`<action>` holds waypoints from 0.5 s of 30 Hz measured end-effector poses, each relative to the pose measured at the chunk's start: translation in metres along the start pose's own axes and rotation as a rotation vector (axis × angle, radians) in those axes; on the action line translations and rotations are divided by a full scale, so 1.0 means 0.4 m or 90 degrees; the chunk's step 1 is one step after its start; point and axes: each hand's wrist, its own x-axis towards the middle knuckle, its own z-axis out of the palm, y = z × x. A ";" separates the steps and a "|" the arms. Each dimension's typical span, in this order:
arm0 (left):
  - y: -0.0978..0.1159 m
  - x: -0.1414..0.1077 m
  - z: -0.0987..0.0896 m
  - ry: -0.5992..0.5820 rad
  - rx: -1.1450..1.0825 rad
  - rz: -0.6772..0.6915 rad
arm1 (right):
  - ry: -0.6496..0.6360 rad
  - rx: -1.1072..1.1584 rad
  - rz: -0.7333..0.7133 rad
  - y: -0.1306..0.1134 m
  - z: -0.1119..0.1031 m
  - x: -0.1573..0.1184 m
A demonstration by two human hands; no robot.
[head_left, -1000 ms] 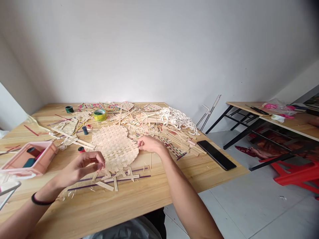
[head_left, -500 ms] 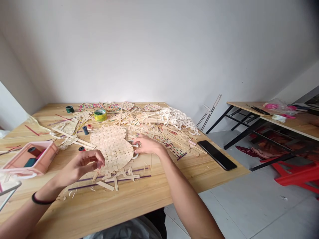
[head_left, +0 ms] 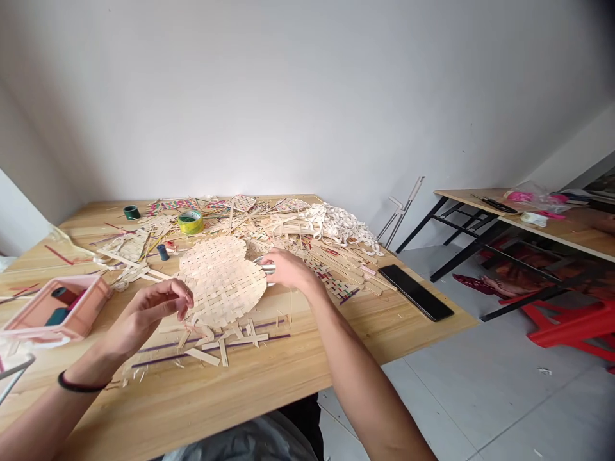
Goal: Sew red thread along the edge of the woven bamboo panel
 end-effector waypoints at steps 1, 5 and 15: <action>0.004 0.000 0.004 0.005 0.002 -0.007 | 0.017 -0.001 0.019 0.008 -0.013 -0.003; 0.015 0.001 0.013 0.024 0.021 -0.026 | 0.063 0.004 0.103 0.033 -0.054 -0.019; 0.000 0.001 0.007 0.063 -0.046 -0.003 | 0.228 0.115 0.198 0.099 -0.075 -0.019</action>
